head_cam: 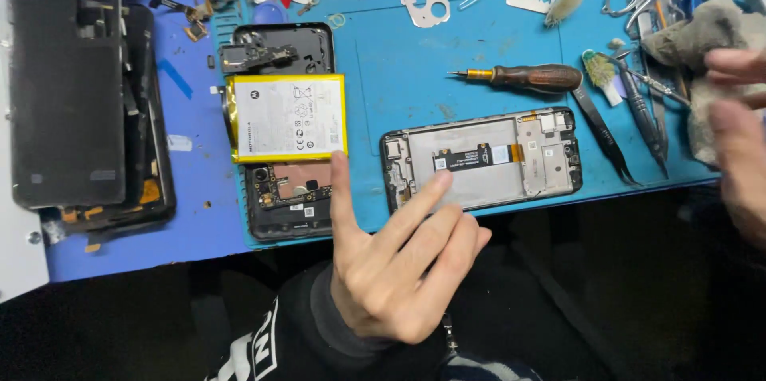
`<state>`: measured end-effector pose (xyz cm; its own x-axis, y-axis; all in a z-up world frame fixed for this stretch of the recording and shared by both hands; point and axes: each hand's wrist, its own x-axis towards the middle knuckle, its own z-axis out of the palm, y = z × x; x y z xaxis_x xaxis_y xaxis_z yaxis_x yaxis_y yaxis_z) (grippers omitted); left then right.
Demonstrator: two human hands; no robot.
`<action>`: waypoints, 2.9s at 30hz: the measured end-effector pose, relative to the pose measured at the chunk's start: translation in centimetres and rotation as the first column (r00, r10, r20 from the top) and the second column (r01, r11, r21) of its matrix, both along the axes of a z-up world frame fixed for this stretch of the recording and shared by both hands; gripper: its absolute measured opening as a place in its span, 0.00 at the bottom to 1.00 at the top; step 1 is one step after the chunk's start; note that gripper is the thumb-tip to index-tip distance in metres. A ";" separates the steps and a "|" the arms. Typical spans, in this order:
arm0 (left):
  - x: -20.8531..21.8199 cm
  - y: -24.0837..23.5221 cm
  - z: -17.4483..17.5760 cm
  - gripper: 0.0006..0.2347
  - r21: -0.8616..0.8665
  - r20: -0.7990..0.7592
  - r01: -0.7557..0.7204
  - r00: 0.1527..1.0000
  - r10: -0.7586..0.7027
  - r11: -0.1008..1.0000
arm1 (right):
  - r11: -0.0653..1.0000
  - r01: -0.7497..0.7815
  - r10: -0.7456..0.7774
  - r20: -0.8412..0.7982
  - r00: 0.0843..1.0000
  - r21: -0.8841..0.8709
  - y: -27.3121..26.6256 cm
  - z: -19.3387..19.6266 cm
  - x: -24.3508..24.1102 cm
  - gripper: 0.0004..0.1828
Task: Cleaning and assembling internal components of a disassembled mobile phone.
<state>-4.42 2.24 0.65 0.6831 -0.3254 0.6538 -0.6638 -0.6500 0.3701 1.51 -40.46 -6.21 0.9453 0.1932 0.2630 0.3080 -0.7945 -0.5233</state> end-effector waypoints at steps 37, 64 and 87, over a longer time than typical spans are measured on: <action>0.8 -0.7 -3.9 0.08 0.123 0.072 0.091 0.992 -0.100 0.988 | 0.897 -0.006 0.064 0.118 0.991 -0.441 11.9 9.4 0.9 0.08; 2.2 -1.3 -2.9 0.09 0.223 0.123 -0.004 0.992 -0.024 0.975 | 0.859 -0.099 0.210 -0.170 0.963 0.502 15.9 5.8 0.9 0.11; 2.0 -1.3 -2.9 0.10 0.213 0.105 0.005 0.994 -0.028 0.977 | 0.860 -0.069 0.200 -0.209 0.957 0.505 16.4 6.0 1.1 0.14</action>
